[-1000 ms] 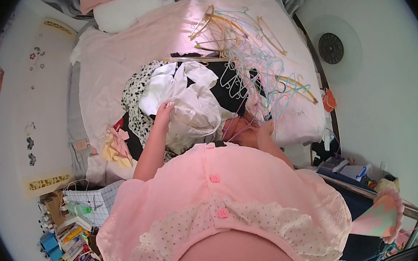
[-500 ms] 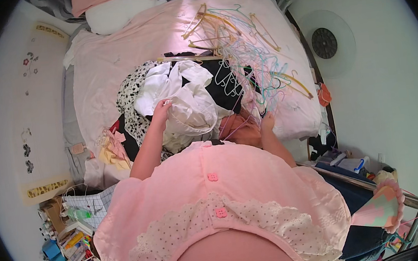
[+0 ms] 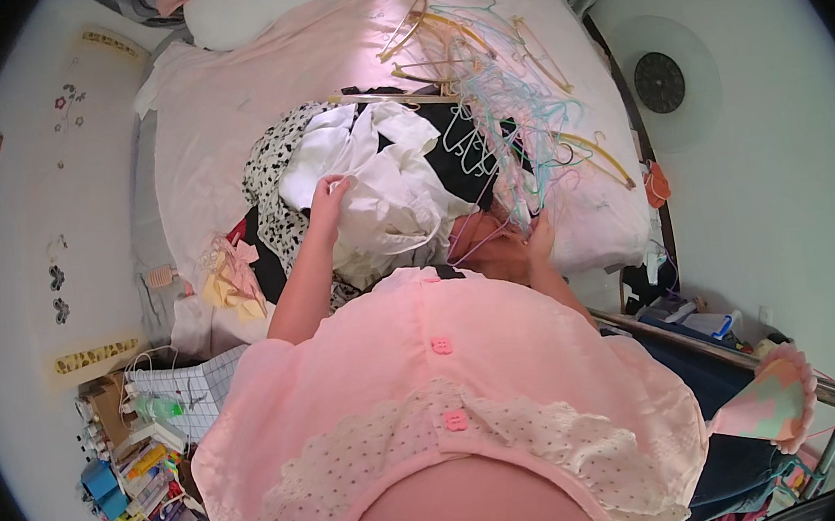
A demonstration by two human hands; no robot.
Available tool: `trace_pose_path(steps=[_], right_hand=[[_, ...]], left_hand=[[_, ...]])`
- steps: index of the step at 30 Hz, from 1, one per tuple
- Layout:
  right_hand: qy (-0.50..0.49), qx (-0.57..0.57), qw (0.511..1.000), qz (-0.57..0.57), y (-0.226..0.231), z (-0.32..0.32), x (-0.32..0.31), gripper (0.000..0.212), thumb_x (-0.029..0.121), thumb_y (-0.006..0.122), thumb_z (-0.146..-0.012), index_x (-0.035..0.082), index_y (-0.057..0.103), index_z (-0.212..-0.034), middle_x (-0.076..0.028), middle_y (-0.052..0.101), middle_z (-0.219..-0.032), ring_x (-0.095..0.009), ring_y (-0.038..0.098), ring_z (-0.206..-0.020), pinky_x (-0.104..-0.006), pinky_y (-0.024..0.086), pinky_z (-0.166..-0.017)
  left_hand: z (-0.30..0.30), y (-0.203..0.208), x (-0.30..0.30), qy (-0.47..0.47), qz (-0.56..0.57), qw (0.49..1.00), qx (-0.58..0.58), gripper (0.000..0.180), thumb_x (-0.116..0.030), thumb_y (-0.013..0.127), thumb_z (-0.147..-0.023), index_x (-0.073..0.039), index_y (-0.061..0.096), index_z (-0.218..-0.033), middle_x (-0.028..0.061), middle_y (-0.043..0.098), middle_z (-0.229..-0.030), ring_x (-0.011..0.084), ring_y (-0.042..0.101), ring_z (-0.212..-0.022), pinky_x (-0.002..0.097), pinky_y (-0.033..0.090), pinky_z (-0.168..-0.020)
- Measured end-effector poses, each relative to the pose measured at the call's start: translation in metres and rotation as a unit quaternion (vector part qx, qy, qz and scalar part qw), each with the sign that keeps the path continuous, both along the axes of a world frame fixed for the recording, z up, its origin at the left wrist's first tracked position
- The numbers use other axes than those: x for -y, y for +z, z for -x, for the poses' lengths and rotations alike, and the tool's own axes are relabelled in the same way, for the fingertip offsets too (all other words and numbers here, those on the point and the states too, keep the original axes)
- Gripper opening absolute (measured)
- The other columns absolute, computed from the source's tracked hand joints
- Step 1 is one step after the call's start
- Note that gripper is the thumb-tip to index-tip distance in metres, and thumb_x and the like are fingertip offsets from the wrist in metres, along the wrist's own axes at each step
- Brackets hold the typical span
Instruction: The person picks up a shirt and a hanger, slides the hanger into the shirt, and then places the hung shirt onto a clothing rack.
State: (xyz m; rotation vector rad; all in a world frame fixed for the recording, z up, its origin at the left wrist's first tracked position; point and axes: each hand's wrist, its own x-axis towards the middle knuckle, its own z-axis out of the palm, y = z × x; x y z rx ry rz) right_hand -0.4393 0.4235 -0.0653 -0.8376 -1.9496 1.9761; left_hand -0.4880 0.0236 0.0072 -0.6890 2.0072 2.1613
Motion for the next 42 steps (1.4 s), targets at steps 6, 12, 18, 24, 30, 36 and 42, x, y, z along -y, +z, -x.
trace_pose_path(steps=[6,12,18,24,30,36,42], right_hand=[[0.243,0.174,0.946,0.125,0.023,-0.003,0.004,0.038,0.043,0.042,-0.085,0.016,0.040,-0.058,0.005,0.032,-0.048,-0.007,0.027,-0.037,-0.0226,0.025,-0.034],[0.383,0.182,0.887,0.181,0.053,0.012,0.019,0.039,0.040,0.043,-0.086,0.018,0.034,-0.055,0.006,0.025,-0.047,-0.007,0.021,-0.038,-0.0230,0.016,-0.037],[0.447,0.106,0.888,0.001,0.075,0.045,0.044,0.040,0.039,0.045,-0.086,0.014,0.040,-0.055,0.006,0.032,-0.048,-0.006,0.030,-0.043,-0.0216,0.023,-0.042],[0.416,-0.057,0.907,0.033,0.116,0.068,0.105,0.020,0.019,0.050,-0.085,0.003,0.054,-0.096,0.004,0.042,-0.063,-0.004,0.036,-0.057,-0.0172,0.028,-0.050],[0.430,-0.048,0.899,0.074,0.137,0.086,0.128,0.036,0.035,0.039,-0.089,0.003,0.055,-0.087,0.003,0.041,-0.059,-0.005,0.032,-0.048,-0.0200,0.026,-0.045],[0.416,-0.003,0.910,-0.005,0.143,0.084,0.121,0.041,0.036,0.040,-0.088,0.005,0.058,-0.069,0.005,0.036,-0.050,-0.004,0.030,-0.045,-0.0190,0.023,-0.043],[0.444,0.024,0.891,-0.094,0.153,0.068,0.122,0.041,0.038,0.045,-0.085,0.005,0.059,-0.065,0.003,0.045,-0.052,-0.007,0.038,-0.051,-0.0230,0.031,-0.049]], left_hand=[[-0.003,0.009,0.029,0.054,0.025,0.998,0.010,0.058,-0.017,0.063,-0.074,-0.003,0.034,-0.122,0.0168,0.039,-0.122,0.0221,0.043,-0.107,0.0302,0.036,-0.087],[-0.005,0.024,0.060,0.136,-0.063,0.988,-0.046,0.059,-0.029,0.059,-0.079,-0.007,0.030,-0.126,0.0133,0.047,-0.115,0.0190,0.045,-0.104,0.0309,0.037,-0.085],[-0.003,0.051,0.067,0.069,-0.057,0.991,-0.096,0.025,-0.030,0.047,-0.087,-0.007,0.054,-0.093,0.0015,0.055,-0.080,0.0107,0.048,-0.074,0.0235,0.038,-0.070],[-0.001,0.079,0.039,0.008,0.004,0.990,-0.139,0.023,-0.028,0.047,-0.087,-0.007,0.055,-0.086,0.0005,0.054,-0.079,0.0086,0.046,-0.074,0.0223,0.036,-0.069],[-0.003,0.094,0.013,-0.056,0.091,0.986,-0.126,0.022,-0.023,0.055,-0.080,-0.003,0.055,-0.090,0.0032,0.056,-0.083,0.0144,0.050,-0.083,0.0252,0.037,-0.076],[0.009,0.061,0.047,-0.038,0.327,0.925,-0.192,0.020,-0.010,0.053,-0.074,-0.004,0.054,-0.093,0.0101,0.058,-0.084,0.0188,0.054,-0.080,0.0292,0.042,-0.069],[0.013,0.074,0.059,-0.060,0.423,0.891,-0.151,0.014,-0.010,0.052,-0.078,-0.003,0.058,-0.088,0.0146,0.059,-0.074,0.0267,0.057,-0.067,0.0331,0.044,-0.061]])
